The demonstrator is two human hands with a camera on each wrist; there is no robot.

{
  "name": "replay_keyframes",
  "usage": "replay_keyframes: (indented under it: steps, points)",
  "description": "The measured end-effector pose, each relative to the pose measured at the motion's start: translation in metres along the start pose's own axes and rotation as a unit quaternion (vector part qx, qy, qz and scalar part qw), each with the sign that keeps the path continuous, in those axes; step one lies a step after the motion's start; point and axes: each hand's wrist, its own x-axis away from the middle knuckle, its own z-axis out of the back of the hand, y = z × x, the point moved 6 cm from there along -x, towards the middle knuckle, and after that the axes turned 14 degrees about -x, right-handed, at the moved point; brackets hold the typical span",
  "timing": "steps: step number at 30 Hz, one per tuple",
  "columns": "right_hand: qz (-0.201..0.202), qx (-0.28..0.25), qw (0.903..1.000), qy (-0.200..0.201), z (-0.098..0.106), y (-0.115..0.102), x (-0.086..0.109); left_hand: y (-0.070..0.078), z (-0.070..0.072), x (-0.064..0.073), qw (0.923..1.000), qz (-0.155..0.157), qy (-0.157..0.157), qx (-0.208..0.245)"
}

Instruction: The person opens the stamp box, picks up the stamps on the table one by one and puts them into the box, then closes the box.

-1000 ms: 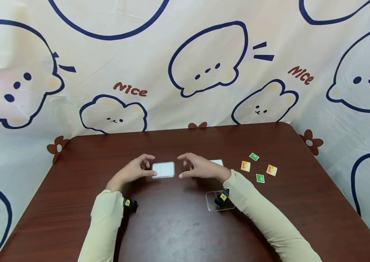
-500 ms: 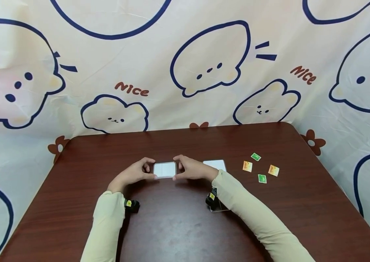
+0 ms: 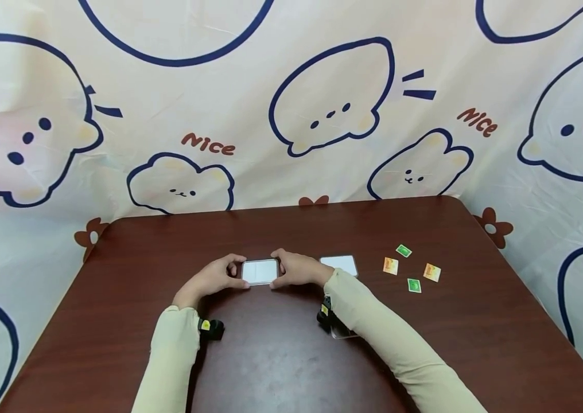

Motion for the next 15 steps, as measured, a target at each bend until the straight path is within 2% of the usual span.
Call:
replay_keyframes:
  steps: [9,15]
  points:
    - [-0.013,0.060,0.9981,-0.001,-0.0045,-0.0061,-0.0065,-0.0005,-0.0010,0.0008,0.9999,0.002,0.005,-0.014]
    - [-0.024,0.077,0.9967,0.004,-0.0031,-0.0071,-0.0072,0.0003,-0.0007,-0.0008,0.9999,0.001,0.008,-0.012]
